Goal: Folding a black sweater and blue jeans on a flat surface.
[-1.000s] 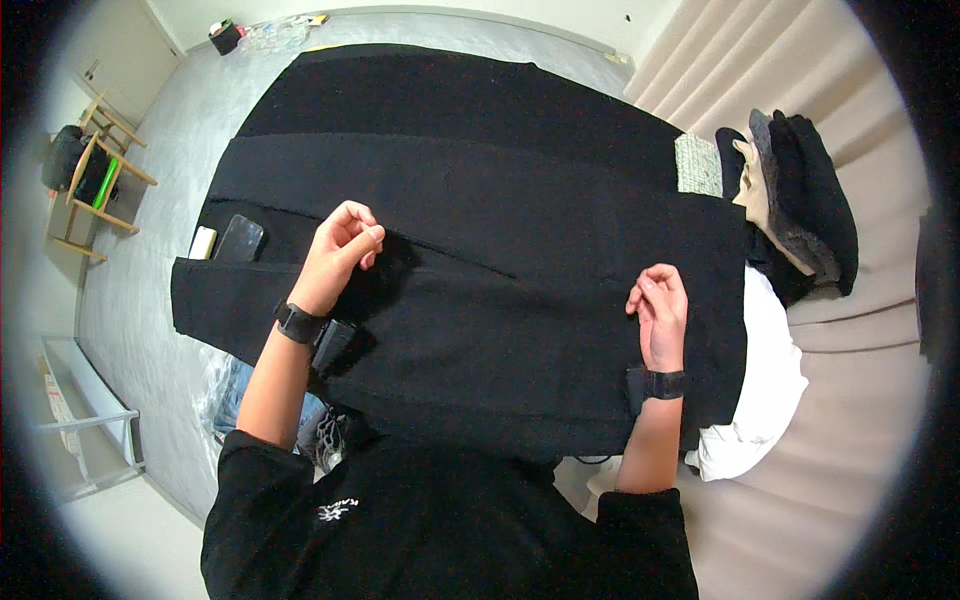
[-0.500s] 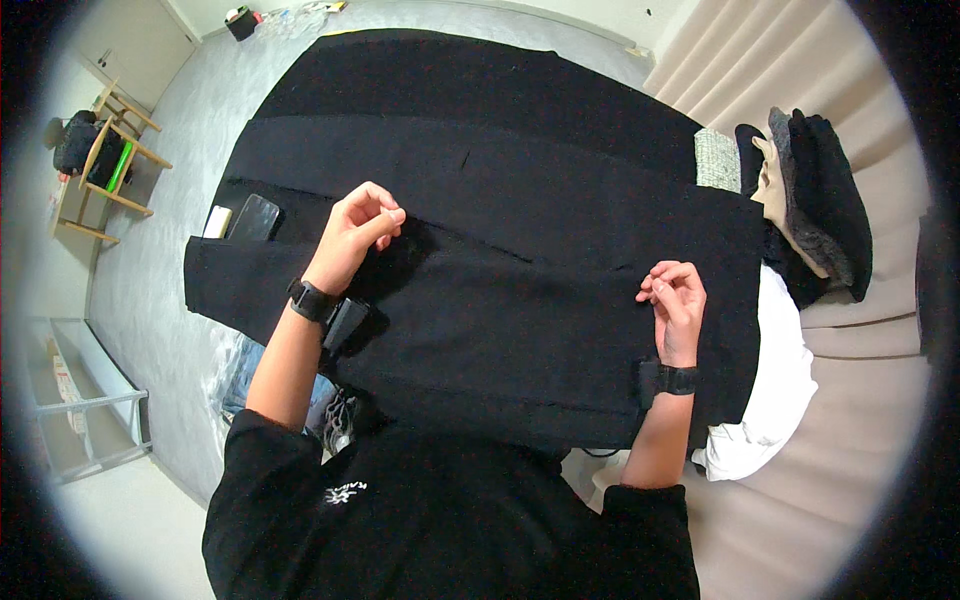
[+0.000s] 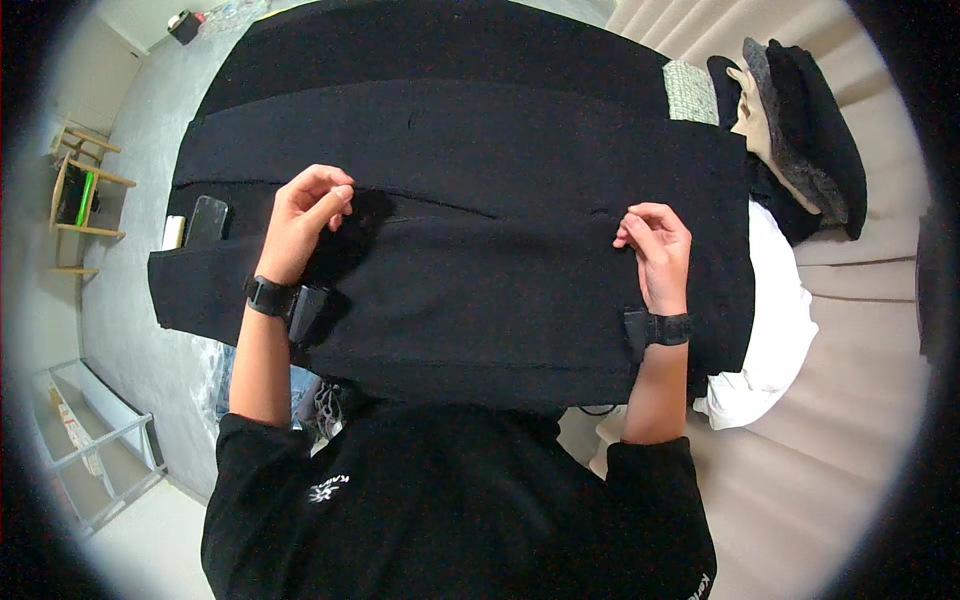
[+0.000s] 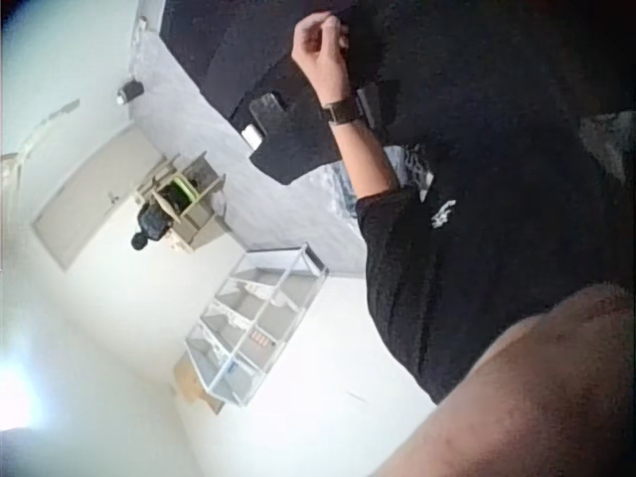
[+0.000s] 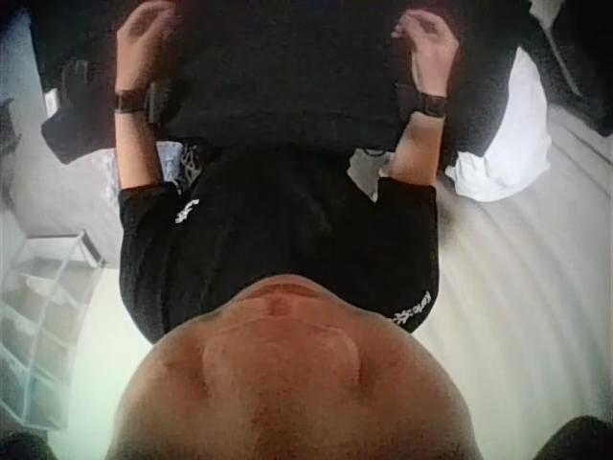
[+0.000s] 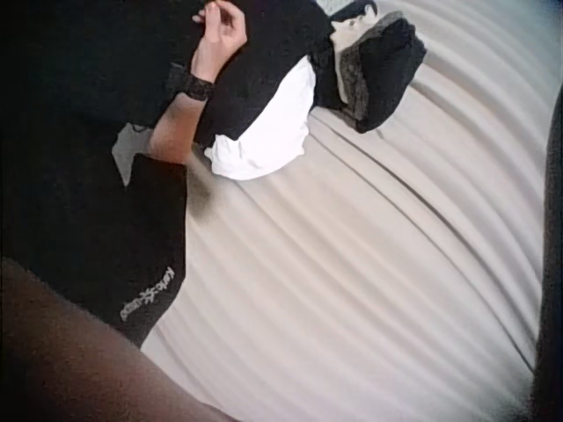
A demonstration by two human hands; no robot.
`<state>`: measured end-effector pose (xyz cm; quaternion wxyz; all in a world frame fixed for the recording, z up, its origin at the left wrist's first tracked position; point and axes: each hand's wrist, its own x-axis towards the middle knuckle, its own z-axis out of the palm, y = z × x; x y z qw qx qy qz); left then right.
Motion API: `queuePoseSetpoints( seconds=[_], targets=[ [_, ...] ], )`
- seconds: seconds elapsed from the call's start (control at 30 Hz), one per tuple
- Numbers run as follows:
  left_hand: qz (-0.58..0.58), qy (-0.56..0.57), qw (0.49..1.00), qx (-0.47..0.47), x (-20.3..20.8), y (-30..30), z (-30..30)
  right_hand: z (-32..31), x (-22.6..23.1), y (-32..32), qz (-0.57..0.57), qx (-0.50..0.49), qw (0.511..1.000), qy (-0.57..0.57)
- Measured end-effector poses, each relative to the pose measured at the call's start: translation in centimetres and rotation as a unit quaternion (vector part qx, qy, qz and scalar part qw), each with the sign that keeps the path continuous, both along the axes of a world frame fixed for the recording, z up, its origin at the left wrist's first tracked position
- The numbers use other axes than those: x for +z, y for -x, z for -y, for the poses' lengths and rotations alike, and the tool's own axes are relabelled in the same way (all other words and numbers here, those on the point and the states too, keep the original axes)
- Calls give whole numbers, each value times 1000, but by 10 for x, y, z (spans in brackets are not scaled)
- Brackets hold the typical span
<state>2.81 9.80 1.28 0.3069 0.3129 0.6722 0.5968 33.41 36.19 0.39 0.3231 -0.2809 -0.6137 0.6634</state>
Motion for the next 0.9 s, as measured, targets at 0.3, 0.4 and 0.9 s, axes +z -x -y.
queuePoseSetpoints(
  seconds=[0.3, 0.4, 0.9],
  targets=[
    [-20, 10, 1000, -17, -7, 1, 2, 2, -3, 0, -2, -2, 1000, 4],
    [-24, 12, 1000, -8, -2, -1, 3, 4, 2, 0, 14, -4, 1000, -7],
    [-56, 67, 995, -50, 3, -4, -1, 6, 7, 4, 32, 34, 998, -40]
  ],
)
